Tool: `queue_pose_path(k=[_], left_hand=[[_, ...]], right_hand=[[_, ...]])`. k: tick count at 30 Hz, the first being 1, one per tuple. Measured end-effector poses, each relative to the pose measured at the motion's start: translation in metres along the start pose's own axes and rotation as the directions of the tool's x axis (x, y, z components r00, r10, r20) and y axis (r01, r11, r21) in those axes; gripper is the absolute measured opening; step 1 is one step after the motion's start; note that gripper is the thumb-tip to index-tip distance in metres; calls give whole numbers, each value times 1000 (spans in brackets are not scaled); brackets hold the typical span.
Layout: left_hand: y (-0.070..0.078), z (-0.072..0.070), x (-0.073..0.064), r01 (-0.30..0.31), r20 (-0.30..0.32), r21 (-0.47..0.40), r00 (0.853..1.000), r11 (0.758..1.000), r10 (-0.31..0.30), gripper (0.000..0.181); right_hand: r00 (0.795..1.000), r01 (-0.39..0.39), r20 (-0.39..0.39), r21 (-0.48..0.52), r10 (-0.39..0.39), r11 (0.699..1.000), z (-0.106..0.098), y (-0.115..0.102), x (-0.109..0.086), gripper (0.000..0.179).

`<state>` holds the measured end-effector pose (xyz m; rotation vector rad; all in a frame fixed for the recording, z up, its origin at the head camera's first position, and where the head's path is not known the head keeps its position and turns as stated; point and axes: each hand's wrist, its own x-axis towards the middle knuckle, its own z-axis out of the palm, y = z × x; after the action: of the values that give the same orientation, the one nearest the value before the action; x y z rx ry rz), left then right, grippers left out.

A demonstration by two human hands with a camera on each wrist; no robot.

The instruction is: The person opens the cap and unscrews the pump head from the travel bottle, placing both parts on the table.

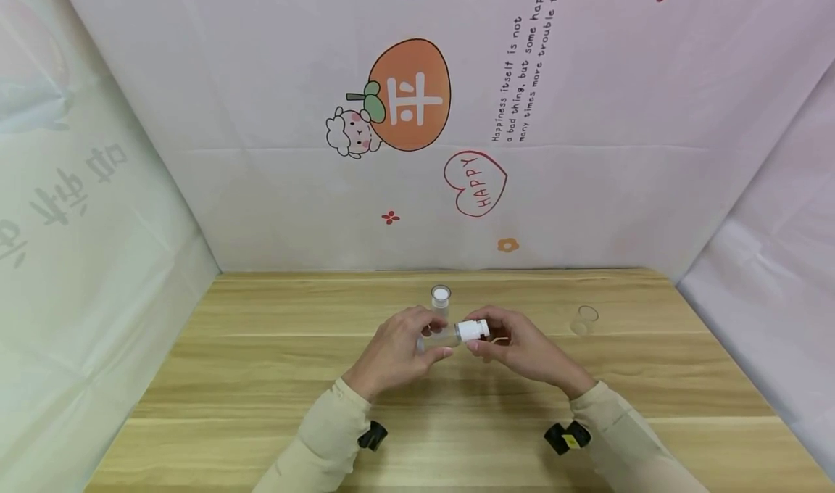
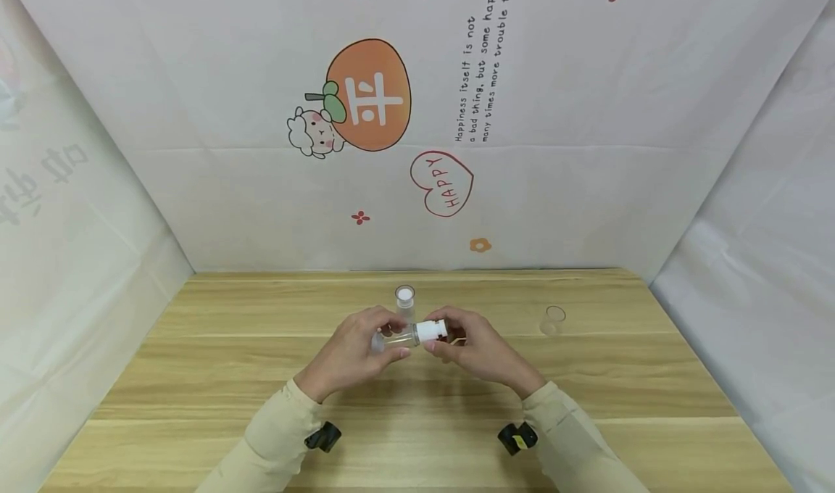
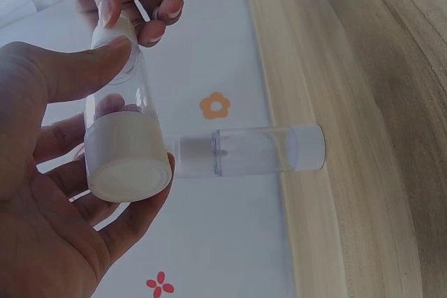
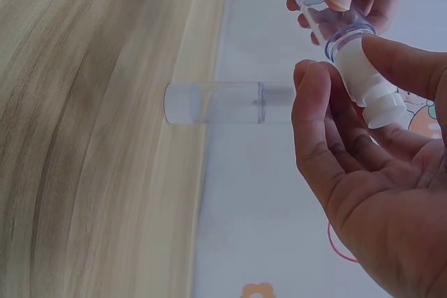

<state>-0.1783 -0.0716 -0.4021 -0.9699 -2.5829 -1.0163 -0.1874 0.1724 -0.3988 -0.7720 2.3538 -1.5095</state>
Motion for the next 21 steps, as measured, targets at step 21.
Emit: queue_pose_path(k=[21], left_hand=[[-1,3,-2,5,22,1,1000,1000,-5,29]], right_hand=[[998,35,-55,0,-35,999,5,-5,2,21]])
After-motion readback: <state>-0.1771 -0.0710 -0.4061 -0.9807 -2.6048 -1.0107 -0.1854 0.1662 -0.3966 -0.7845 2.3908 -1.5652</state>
